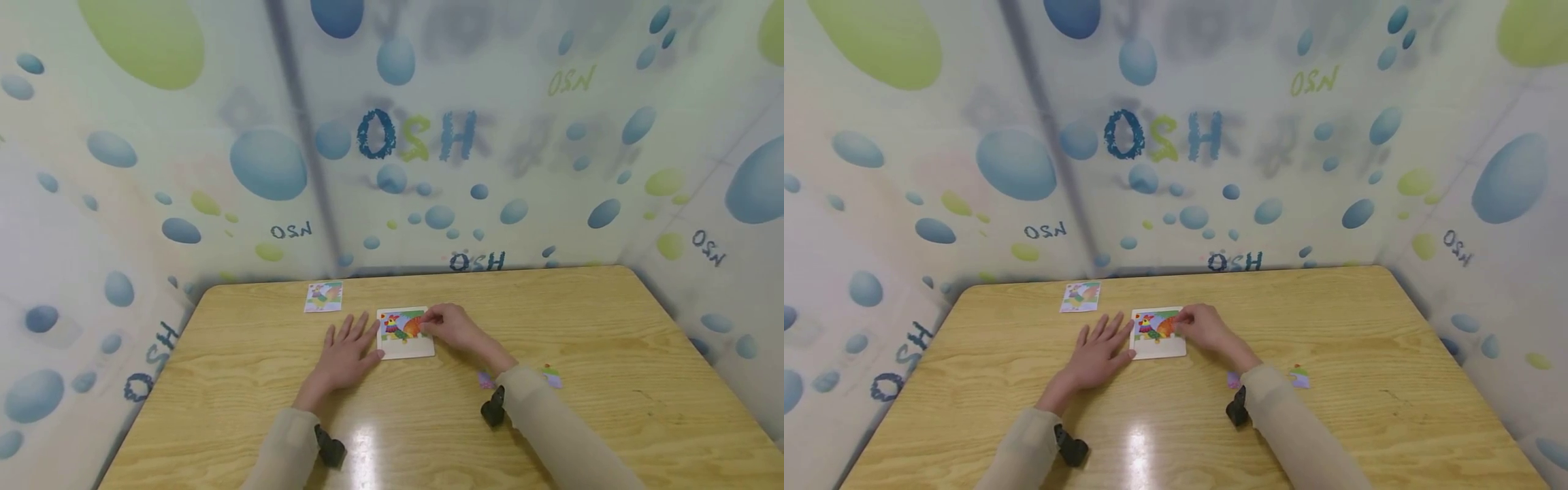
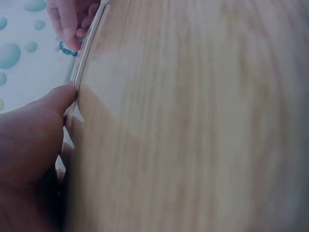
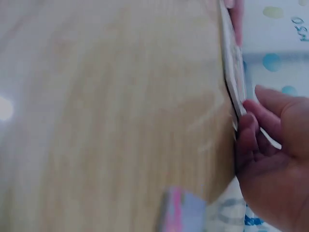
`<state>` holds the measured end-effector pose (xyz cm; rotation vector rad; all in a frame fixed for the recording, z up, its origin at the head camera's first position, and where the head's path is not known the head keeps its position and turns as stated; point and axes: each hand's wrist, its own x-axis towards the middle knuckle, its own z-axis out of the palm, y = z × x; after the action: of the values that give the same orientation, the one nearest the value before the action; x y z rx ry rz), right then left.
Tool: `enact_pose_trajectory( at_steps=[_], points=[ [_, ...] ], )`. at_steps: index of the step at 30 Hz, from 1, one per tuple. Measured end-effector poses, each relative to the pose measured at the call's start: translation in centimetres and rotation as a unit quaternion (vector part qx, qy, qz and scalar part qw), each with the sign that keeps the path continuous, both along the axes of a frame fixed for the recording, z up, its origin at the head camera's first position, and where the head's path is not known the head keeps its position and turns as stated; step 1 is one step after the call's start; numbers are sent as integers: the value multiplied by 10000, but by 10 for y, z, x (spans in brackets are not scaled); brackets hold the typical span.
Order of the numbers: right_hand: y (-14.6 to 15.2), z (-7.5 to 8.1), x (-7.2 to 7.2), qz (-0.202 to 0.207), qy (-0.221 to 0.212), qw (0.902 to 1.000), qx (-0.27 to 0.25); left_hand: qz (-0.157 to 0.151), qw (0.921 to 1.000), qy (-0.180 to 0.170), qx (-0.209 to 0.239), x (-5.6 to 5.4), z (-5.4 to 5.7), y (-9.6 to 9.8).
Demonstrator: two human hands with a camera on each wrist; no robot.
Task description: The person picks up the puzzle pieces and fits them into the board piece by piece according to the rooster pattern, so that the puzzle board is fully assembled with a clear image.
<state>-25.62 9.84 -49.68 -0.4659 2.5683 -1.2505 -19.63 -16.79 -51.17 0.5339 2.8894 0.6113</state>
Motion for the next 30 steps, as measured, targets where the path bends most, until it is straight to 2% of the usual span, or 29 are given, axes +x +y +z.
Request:
enact_pose_trajectory(
  at_steps=[5,11,18,23,27,30],
  points=[
    [17,3,1,307,135,9993,-142,-33,10000,-20,-80,1,1,2],
    [44,10,9,202,351,9989,-230,-67,9999,-27,-128,3,2,5],
    [79,18,22,523,454,9976,-96,-63,10000,34,12,1,-7,3],
    [104,14,36,691,465,9961,288,-40,10000,78,5,-2,-13,1],
    [119,9,49,761,289,9962,315,-48,9999,154,40,-2,-11,-1],
    [126,4,57,861,359,9952,305,-61,9998,190,23,-4,-10,-1]
  ],
)
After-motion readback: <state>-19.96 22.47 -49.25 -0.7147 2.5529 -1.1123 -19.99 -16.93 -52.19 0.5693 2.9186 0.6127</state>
